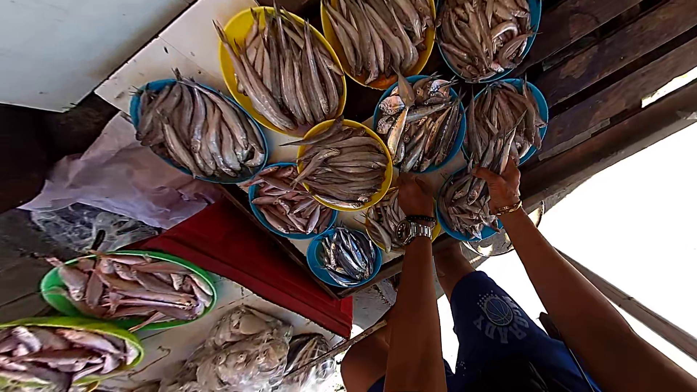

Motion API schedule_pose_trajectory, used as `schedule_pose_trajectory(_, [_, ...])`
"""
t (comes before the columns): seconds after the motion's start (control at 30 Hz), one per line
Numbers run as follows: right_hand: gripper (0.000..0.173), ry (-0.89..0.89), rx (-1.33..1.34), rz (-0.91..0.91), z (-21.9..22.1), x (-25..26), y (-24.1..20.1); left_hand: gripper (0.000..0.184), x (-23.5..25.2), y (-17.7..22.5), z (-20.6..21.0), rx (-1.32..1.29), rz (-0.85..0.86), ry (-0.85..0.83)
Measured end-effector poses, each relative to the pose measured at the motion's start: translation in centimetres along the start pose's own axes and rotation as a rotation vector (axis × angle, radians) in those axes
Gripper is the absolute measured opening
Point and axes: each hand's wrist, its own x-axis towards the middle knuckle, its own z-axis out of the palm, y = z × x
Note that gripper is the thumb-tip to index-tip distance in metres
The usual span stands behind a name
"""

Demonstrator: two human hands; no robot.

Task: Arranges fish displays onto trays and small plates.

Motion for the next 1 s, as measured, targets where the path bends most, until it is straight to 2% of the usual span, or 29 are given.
schedule_pose_trajectory(0.03, [0.059, -0.016, -0.017, 0.010, 0.0, -0.4, -0.1, 0.036, 0.6, -1.1, 2.6, -0.086, 0.066, 0.184])
schedule_pose_trajectory(0.07, [0.060, -0.024, -0.032, 0.016, 0.0, -0.7, -0.2, 0.040, 1.0, -1.3, 3.5, -0.116, 0.083, 0.203])
schedule_pose_trajectory(0.13, [0.063, -0.028, -0.037, 0.015, 0.1, -0.9, 0.0, 0.045, 0.9, -0.8, 3.6, -0.120, 0.078, 0.165])
schedule_pose_trajectory(0.27, [0.065, -0.023, -0.019, 0.015, 0.4, -0.8, 0.5, 0.046, 1.8, 1.0, 3.4, -0.196, -0.064, 0.086])
schedule_pose_trajectory(0.37, [0.060, -0.032, -0.016, 0.027, 0.8, -1.2, 0.3, 0.050, 2.0, 2.1, 2.1, -0.270, -0.134, 0.000])
schedule_pose_trajectory(0.47, [0.060, -0.037, 0.004, 0.032, 1.0, -1.2, 0.5, 0.054, 2.6, 2.5, 2.5, -0.403, -0.169, -0.006])
schedule_pose_trajectory(0.6, [0.056, -0.026, 0.017, 0.052, 1.3, -1.2, 0.4, 0.042, 3.3, 2.1, 4.1, -0.648, -0.128, 0.057])
schedule_pose_trajectory(0.73, [0.056, -0.050, 0.021, 0.042, 1.2, -1.3, 0.5, 0.026, 0.8, 2.5, -0.1, -0.871, -0.243, -0.045])
schedule_pose_trajectory(0.8, [0.050, -0.088, 0.073, 0.057, 1.1, -1.4, 0.4, 0.020, -0.4, 1.5, -0.1, -1.050, -0.165, -0.017])
schedule_pose_trajectory(0.9, [0.028, -0.213, 0.266, 0.219, 0.8, -1.6, -0.4, 0.023, -2.2, -0.2, 2.1, -1.344, 0.059, 0.057])
schedule_pose_trajectory(1.0, [0.024, -0.370, 0.346, 0.327, 0.9, -1.8, -0.6, 0.023, -5.1, -1.5, 2.6, -1.345, 0.152, 0.069])
